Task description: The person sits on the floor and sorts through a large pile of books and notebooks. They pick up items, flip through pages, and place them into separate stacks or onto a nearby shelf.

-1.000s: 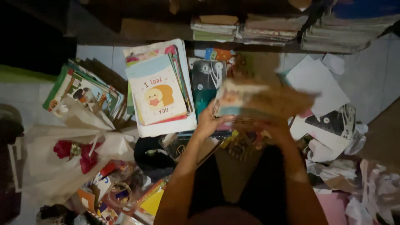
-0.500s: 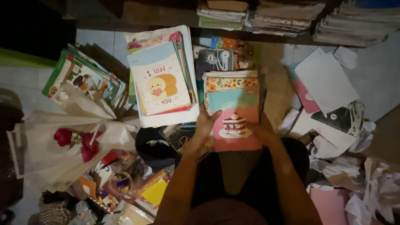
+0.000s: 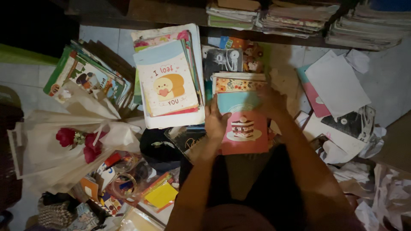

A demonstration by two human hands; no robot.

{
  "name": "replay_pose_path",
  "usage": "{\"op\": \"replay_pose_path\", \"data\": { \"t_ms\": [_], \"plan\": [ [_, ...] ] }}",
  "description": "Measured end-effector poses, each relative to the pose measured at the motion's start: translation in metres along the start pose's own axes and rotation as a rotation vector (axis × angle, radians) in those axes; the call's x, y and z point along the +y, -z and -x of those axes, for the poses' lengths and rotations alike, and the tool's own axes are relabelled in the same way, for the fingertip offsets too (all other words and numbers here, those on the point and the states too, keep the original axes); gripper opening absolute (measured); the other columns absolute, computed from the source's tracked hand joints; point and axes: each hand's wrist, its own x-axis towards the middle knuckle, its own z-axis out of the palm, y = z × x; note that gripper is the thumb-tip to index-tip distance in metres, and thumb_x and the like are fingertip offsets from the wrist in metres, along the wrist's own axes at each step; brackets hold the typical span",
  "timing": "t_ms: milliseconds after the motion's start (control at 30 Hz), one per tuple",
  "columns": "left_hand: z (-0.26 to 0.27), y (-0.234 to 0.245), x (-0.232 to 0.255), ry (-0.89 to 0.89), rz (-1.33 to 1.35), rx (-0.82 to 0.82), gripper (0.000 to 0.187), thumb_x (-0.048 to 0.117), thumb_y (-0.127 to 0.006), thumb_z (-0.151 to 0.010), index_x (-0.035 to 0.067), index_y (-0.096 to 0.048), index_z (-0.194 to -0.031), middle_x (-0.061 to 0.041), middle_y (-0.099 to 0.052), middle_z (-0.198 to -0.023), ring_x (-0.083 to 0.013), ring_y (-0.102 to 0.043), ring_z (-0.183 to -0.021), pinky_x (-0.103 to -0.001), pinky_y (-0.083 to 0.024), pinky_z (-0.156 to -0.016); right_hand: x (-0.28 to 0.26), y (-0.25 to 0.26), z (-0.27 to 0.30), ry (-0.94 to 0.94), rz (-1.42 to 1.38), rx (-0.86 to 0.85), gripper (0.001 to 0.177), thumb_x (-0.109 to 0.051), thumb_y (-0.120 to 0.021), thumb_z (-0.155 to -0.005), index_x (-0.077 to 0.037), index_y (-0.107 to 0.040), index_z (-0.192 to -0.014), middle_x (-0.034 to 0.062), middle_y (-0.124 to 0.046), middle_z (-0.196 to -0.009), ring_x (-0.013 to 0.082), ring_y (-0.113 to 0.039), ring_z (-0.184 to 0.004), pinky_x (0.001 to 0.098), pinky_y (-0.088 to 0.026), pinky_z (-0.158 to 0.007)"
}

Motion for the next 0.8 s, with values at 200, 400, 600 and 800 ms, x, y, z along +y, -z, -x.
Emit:
{"op": "replay_pose_path", "data": {
  "t_ms": [200, 400, 600, 800],
  "plan": [
    [-0.006, -0.016, -0.013, 0.084, 0.047, -0.003, 0.094, 0.006, -0.088, -0.073, 0.008, -0.041, -0.154, -0.018, -0.053, -0.147, -0.0345, -0.06, -0.113, -0.038, -0.055, -0.093, 0.015, 0.003, 0.015, -0.305, -0.176, -0.081, 0.038, -0.022, -0.082, -0.083, 0.008, -0.076, -0.105, 0.0188, -0.073, -0.092, 0.0266, -0.065, -0.078, 0.0388, -0.05, -0.071],
    [0.001, -0.021, -0.031, 0.051, 0.107, 0.024, 0.093, 0.005, -0.087, -0.074, 0.009, -0.041, -0.154, -0.018, -0.052, -0.148, -0.0364, -0.057, -0.122, -0.038, -0.053, -0.098, 0.003, 0.002, 0.023, 0.401, 0.317, 0.081, 0.047, -0.019, -0.091, -0.066, -0.001, -0.076, -0.107, 0.0083, -0.076, -0.093, 0.0225, -0.063, -0.089, 0.0415, -0.047, -0.084],
    [0.0, -0.032, -0.049, -0.033, 0.134, 0.055, 0.094, 0.004, -0.088, -0.073, 0.008, -0.042, -0.155, -0.019, -0.054, -0.144, -0.0379, -0.053, -0.13, -0.041, -0.048, -0.107, -0.037, 0.011, 0.024, -0.092, -0.346, -0.104, 0.049, -0.018, -0.079, -0.074, -0.002, -0.07, -0.119, 0.0045, -0.073, -0.101, 0.0138, -0.067, -0.083, 0.0296, -0.055, -0.07],
    [-0.005, -0.03, -0.046, -0.069, 0.187, 0.056, 0.09, 0.005, -0.085, -0.075, 0.009, -0.042, -0.154, -0.021, -0.053, -0.146, -0.0366, -0.052, -0.131, -0.041, -0.047, -0.109, -0.042, -0.004, 0.063, -0.314, -0.346, -0.036, 0.04, -0.017, -0.076, -0.081, 0.002, -0.072, -0.116, 0.0125, -0.074, -0.094, 0.0177, -0.067, -0.07, 0.032, -0.053, -0.057]
  ]
}}
